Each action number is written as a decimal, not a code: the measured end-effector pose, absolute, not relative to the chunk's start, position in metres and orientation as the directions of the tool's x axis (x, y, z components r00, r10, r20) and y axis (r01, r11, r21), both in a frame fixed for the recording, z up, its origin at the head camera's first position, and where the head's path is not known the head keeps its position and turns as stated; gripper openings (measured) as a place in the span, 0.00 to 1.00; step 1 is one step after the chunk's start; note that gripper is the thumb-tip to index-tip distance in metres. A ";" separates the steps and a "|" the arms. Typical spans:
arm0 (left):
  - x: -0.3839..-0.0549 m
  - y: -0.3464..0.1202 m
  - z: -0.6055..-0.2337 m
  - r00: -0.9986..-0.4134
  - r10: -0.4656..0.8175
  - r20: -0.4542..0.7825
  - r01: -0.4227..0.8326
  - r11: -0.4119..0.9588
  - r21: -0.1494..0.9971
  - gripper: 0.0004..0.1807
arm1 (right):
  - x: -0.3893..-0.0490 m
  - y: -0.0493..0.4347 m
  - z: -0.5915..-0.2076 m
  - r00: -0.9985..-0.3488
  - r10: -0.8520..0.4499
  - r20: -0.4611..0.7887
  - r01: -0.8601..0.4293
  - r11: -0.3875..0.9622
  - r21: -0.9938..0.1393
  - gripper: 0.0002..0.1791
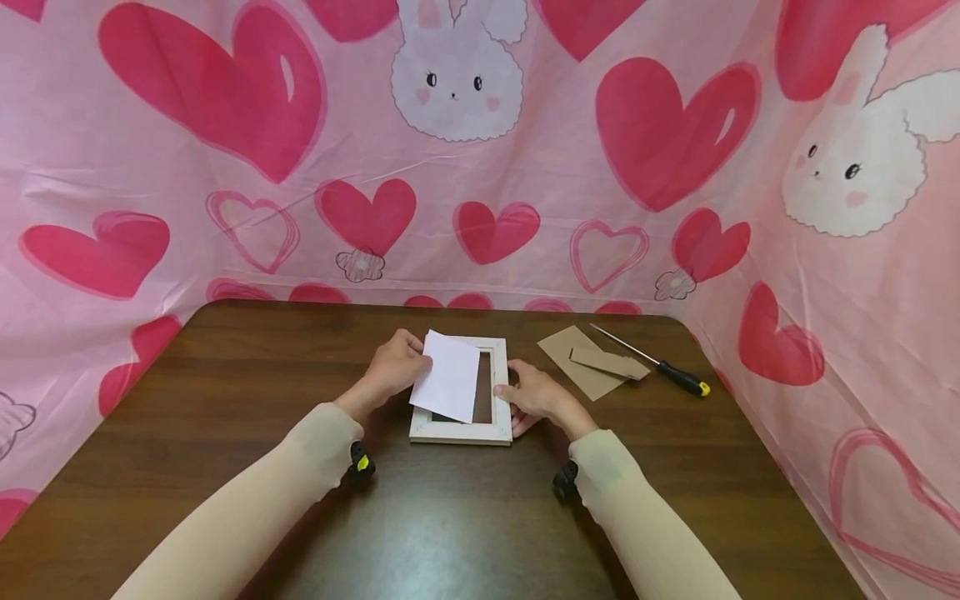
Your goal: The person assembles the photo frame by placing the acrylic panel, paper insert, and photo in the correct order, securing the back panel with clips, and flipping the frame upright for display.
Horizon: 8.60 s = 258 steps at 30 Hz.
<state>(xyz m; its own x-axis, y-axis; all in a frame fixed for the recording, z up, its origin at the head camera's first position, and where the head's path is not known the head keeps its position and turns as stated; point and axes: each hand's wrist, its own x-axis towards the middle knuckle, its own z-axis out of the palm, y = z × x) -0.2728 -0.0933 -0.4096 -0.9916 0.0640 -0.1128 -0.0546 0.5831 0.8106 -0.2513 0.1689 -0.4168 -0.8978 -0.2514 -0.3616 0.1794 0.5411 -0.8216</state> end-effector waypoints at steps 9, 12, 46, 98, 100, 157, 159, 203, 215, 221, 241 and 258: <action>-0.271 -0.086 -0.413 -0.987 0.156 0.038 0.143 0.747 0.649 0.19 | -0.252 0.169 -0.419 -0.902 -0.236 -0.362 0.182 0.552 -0.814 0.36; -0.269 -0.083 -0.412 -0.980 0.194 0.053 0.187 0.780 0.597 0.22 | -0.252 0.168 -0.418 -0.901 -0.235 -0.365 0.183 0.557 -0.810 0.37; -0.265 -0.072 -0.418 -0.945 0.318 0.072 0.318 0.852 0.416 0.21 | -0.252 0.168 -0.419 -0.896 -0.246 -0.370 0.183 0.555 -0.811 0.36; -0.250 -0.110 -0.409 -0.919 0.294 -0.265 -0.039 0.598 0.801 0.42 | -0.250 0.169 -0.420 -0.899 -0.238 -0.367 0.181 0.562 -0.807 0.37; -0.249 -0.111 -0.409 -0.916 0.295 -0.272 -0.045 0.598 0.800 0.41 | -0.250 0.169 -0.419 -0.900 -0.236 -0.368 0.181 0.565 -0.805 0.37; -0.244 -0.108 -0.413 -0.910 0.269 -0.317 -0.118 0.564 0.817 0.35 | -0.295 0.308 -0.408 -0.998 -0.047 -0.052 -0.030 0.955 -0.296 0.37; -0.244 -0.108 -0.413 -0.909 0.271 -0.318 -0.117 0.566 0.816 0.36 | -0.297 0.308 -0.407 -0.998 -0.050 -0.043 -0.035 0.955 -0.296 0.36; -0.244 -0.109 -0.412 -0.906 0.277 -0.321 -0.119 0.561 0.819 0.35 | -0.289 0.310 -0.370 -0.959 -0.090 -0.270 0.035 0.905 -0.425 0.30; -0.243 -0.109 -0.411 -0.909 0.275 -0.312 -0.109 0.567 0.816 0.35 | -0.283 0.288 -0.359 -0.982 -0.135 -0.129 -0.042 0.832 -0.553 0.25; -0.244 -0.110 -0.411 -0.910 0.271 -0.314 -0.112 0.567 0.816 0.34 | -0.280 0.258 -0.351 -0.990 -0.134 -0.042 -0.076 0.765 -0.640 0.24; -0.244 -0.110 -0.410 -0.908 0.268 -0.322 -0.114 0.581 0.806 0.34 | -0.256 0.167 -0.378 -0.990 -0.127 -0.060 -0.014 0.514 -0.858 0.25; -0.245 -0.110 -0.412 -0.910 0.263 -0.321 -0.124 0.566 0.815 0.33 | -0.249 0.135 -0.409 -0.987 -0.102 -0.122 0.073 0.391 -0.918 0.24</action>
<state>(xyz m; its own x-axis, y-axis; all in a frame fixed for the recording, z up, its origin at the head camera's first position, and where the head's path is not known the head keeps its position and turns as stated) -0.2446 -0.1096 -0.4119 -0.9097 0.2631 -0.3214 -0.1244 0.5658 0.8151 -0.2492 0.1353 -0.4086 -0.9873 -0.1016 -0.1221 0.0733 0.3907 -0.9176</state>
